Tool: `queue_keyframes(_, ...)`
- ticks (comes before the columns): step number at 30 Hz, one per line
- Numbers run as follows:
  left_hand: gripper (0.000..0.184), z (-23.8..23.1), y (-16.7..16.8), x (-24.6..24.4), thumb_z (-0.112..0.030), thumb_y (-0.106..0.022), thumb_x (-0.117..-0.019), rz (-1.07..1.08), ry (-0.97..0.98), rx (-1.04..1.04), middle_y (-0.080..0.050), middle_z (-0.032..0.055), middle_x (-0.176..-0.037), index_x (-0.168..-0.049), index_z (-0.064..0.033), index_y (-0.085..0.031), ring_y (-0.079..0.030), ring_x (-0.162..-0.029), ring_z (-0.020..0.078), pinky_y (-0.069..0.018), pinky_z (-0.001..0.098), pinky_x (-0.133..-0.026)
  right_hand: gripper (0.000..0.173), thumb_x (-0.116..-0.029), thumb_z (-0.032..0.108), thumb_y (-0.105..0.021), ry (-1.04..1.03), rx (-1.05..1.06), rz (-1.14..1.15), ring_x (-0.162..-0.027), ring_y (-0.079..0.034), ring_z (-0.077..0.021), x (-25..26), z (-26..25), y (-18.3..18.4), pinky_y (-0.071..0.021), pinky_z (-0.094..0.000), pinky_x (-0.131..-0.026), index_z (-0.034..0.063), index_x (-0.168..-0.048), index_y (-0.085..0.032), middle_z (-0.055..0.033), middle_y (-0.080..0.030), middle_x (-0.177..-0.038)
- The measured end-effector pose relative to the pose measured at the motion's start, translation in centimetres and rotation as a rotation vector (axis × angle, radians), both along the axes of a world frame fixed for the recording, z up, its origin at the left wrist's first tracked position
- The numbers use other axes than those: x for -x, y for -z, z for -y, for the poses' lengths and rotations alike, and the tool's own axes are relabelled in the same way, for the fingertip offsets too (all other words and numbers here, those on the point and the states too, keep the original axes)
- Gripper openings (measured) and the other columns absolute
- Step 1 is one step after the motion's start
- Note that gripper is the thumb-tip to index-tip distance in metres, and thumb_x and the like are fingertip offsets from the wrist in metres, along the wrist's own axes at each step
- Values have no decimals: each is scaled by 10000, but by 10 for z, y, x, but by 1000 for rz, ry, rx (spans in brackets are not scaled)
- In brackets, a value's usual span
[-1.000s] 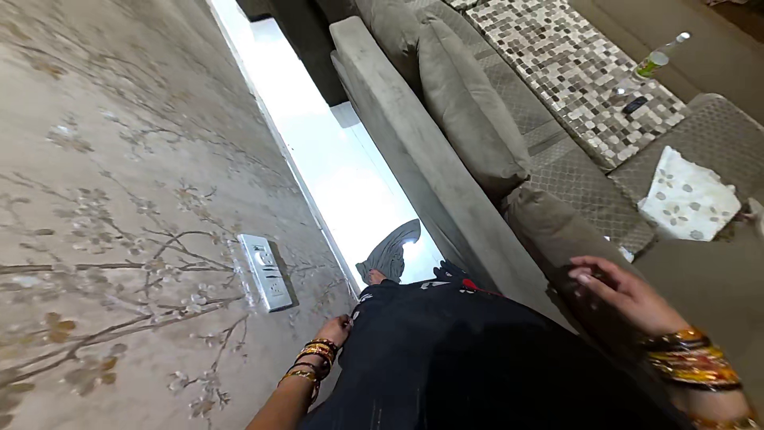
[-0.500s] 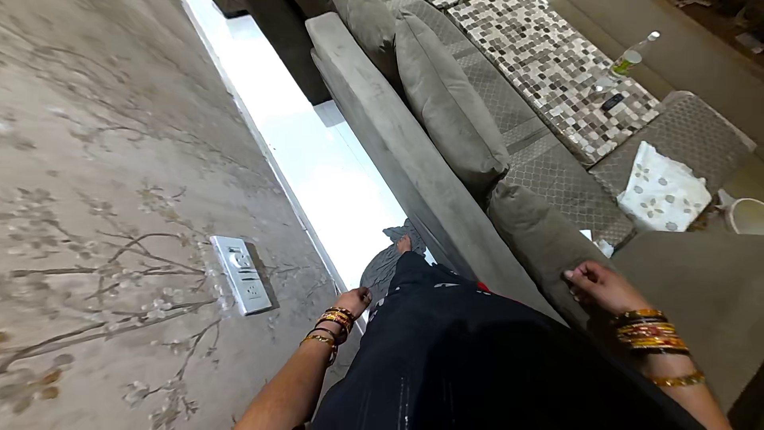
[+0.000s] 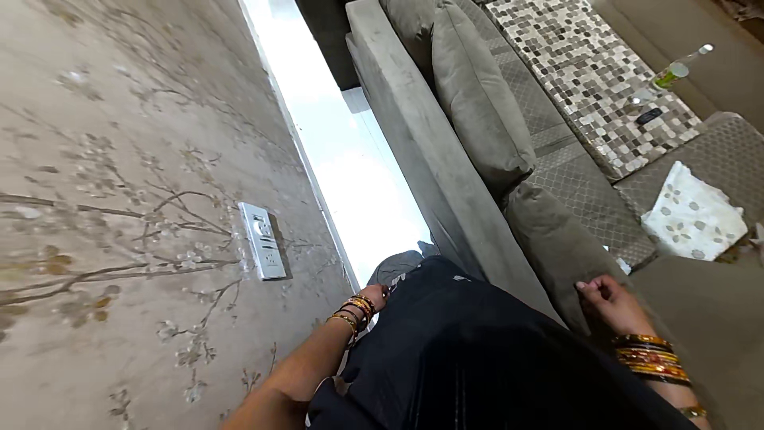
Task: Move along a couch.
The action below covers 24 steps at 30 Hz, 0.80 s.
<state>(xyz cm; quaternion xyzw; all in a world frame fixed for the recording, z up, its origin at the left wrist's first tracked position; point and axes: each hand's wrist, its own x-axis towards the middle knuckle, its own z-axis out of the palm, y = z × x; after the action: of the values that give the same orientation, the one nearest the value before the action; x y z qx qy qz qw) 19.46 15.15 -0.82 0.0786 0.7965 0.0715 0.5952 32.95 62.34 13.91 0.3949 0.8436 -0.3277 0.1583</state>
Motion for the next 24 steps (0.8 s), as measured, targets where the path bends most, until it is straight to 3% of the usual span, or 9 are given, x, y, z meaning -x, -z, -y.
queue_keyframes(8,398,9,5,-21,-227,-527,-1067,8,-54,-2,-601,261,-1414,-1400,-22,-599,-551,-1354,430,-399,625,-1133,304,-1010,301,-685,45,-106,7,-724,-687,-322,8,0,4,-558,-543,-713,3,-1040,-637,-180,-687,-838)
queue_keyframes(18,384,35,-4,-48,-211,-559,-1051,26,-108,72,-612,264,-1396,-1365,0,-622,-559,-1344,428,-407,620,-1132,314,-1015,317,-679,72,-89,-27,-654,-653,-251,11,-8,6,-551,-470,-653,8,-1028,-620,-141,-665,-797)
queue_keyframes(20,380,45,5,-59,-191,-559,-1047,36,-114,100,-602,268,-1407,-1358,19,-621,-547,-1357,425,-400,622,-1134,315,-1016,320,-675,67,-98,-26,-649,-656,-248,10,-11,9,-553,-472,-652,10,-1023,-624,-140,-667,-794)
queue_keyframes(24,379,50,-11,-66,-180,-540,-1053,91,-60,163,-581,288,-1422,-1349,47,-607,-531,-1371,441,-403,633,-1127,336,-1015,336,-674,64,-139,-11,-681,-658,-276,16,-17,12,-543,-509,-679,3,-1029,-632,-165,-672,-816)
